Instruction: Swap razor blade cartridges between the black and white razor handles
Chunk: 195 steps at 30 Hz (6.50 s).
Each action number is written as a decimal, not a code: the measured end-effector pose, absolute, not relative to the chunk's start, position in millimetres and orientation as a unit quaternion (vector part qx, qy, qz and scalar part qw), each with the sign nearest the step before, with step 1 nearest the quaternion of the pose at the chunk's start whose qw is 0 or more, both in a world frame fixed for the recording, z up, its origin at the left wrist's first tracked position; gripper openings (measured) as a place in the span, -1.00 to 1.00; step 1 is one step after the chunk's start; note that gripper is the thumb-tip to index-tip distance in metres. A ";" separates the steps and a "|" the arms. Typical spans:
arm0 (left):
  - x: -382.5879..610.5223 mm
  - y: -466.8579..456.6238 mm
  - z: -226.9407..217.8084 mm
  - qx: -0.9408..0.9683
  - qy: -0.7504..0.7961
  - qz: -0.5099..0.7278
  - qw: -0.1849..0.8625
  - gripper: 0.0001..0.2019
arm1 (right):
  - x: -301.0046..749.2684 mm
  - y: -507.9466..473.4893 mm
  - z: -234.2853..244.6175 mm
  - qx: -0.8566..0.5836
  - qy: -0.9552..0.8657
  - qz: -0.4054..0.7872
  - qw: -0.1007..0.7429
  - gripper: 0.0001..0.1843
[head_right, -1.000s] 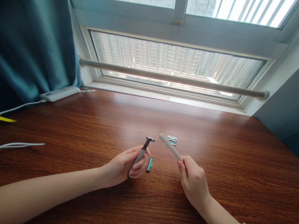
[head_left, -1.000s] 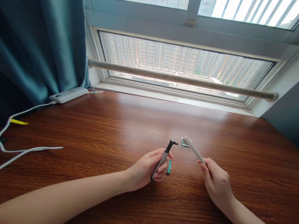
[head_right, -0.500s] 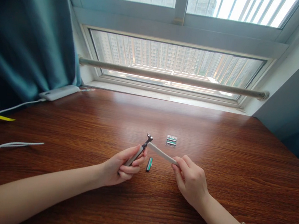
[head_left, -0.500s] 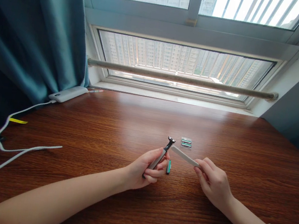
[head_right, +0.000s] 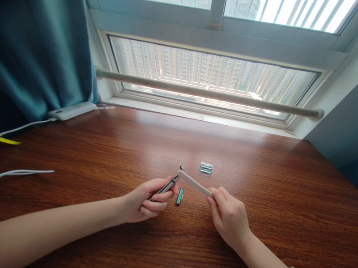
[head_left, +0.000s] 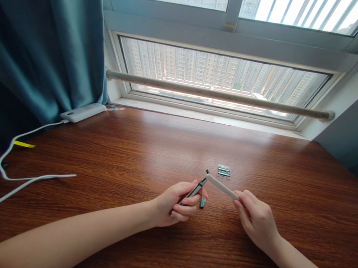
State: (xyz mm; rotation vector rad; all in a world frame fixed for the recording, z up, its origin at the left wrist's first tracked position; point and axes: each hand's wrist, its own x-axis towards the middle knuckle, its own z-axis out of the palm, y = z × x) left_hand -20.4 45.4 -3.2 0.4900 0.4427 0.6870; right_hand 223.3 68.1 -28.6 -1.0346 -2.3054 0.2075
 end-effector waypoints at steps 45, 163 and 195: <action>-13.6 40.8 -5.7 0.360 0.287 0.392 0.797 -0.74 | 224.8 68.3 -28.6 -0.397 -0.841 0.116 0.349 -0.77; -9.2 41.4 -12.2 0.411 0.373 0.494 0.669 -0.67 | 221.3 69.1 -30.1 -0.411 -0.836 0.079 0.355 -0.76; -7.2 42.7 -14.8 0.382 0.303 0.508 0.710 -0.69 | 220.7 67.6 -31.4 -0.403 -0.835 0.123 0.355 -0.75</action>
